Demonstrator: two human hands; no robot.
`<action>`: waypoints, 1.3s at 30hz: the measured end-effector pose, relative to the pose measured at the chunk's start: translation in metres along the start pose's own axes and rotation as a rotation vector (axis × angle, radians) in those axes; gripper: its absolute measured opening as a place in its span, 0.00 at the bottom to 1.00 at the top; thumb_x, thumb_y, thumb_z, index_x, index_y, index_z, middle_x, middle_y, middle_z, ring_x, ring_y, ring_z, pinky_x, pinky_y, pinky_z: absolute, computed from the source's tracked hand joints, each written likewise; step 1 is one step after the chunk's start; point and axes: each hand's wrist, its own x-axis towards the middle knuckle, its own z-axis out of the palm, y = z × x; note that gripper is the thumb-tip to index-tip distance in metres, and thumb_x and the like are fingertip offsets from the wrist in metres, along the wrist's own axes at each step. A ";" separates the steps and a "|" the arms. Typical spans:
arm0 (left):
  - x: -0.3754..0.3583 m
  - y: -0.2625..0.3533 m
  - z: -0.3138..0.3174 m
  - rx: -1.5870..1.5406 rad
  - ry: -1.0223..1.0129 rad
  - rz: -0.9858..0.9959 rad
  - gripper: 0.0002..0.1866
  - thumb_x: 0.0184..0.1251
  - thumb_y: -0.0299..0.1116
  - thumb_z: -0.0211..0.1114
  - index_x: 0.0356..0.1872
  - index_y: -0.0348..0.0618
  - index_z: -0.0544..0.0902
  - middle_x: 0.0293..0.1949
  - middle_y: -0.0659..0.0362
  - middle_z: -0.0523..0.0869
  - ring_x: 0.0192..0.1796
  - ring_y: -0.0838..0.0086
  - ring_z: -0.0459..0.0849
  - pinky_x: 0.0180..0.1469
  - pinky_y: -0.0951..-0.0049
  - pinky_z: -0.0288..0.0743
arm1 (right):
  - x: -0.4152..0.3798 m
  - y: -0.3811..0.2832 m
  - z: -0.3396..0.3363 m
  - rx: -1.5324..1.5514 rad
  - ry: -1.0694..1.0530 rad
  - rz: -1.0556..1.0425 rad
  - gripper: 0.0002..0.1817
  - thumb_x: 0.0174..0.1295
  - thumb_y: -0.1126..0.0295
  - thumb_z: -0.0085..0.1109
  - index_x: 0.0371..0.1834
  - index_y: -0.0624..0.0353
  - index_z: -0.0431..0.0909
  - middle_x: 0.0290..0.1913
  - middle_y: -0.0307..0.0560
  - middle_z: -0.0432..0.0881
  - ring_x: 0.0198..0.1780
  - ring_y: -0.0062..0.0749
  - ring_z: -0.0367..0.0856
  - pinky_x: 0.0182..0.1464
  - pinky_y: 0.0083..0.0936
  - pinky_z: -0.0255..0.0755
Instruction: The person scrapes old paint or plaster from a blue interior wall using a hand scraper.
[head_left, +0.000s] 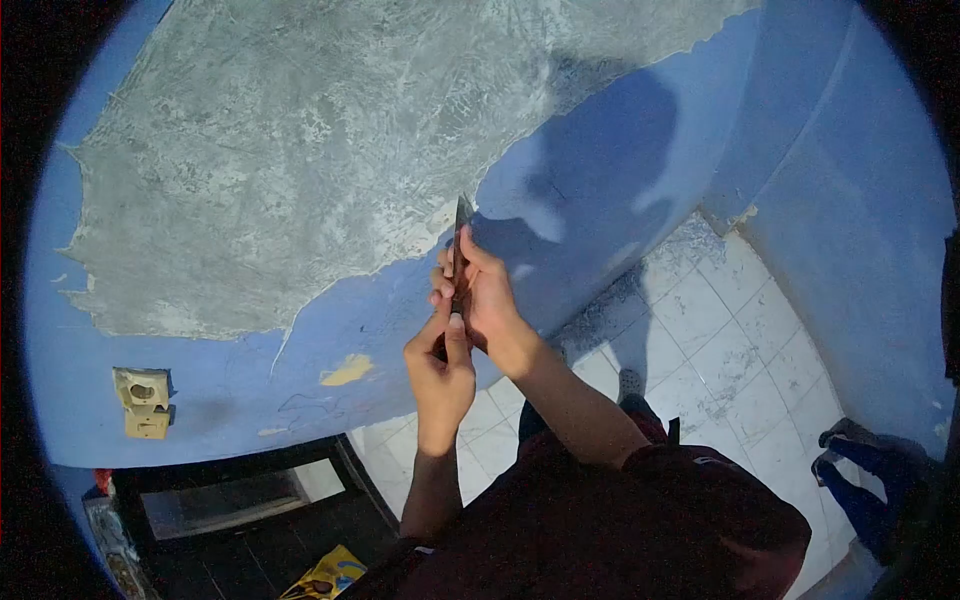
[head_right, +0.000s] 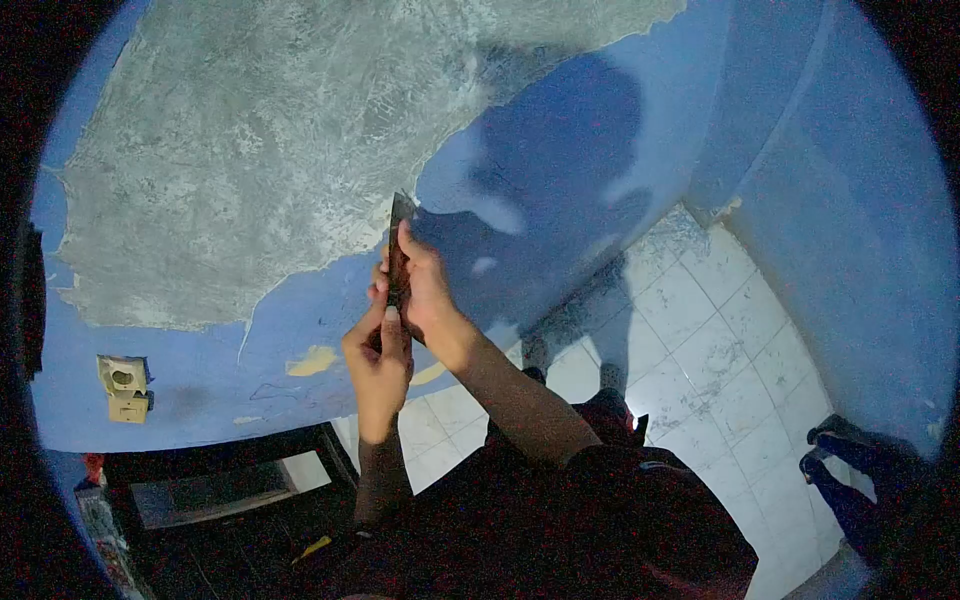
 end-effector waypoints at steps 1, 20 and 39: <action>0.001 -0.001 0.002 0.003 0.006 -0.001 0.18 0.74 0.29 0.52 0.61 0.34 0.74 0.21 0.70 0.72 0.20 0.88 0.65 0.21 0.83 0.57 | 0.000 -0.001 0.000 -0.007 -0.011 -0.001 0.21 0.68 0.47 0.50 0.26 0.52 0.68 0.23 0.36 0.66 0.21 0.26 0.65 0.30 0.30 0.67; -0.006 0.005 0.014 -0.103 0.054 -0.062 0.17 0.72 0.26 0.52 0.58 0.31 0.76 0.22 0.65 0.75 0.25 0.85 0.69 0.27 0.82 0.63 | 0.005 -0.009 -0.010 -0.065 -0.069 -0.027 0.22 0.69 0.50 0.49 0.23 0.54 0.68 0.20 0.37 0.63 0.18 0.25 0.62 0.27 0.29 0.64; 0.011 0.019 -0.008 0.026 -0.029 0.016 0.16 0.74 0.31 0.53 0.54 0.30 0.78 0.21 0.69 0.73 0.22 0.88 0.65 0.22 0.83 0.57 | 0.013 0.009 0.000 0.019 -0.076 -0.136 0.23 0.71 0.49 0.44 0.24 0.56 0.67 0.21 0.38 0.64 0.17 0.26 0.61 0.26 0.29 0.62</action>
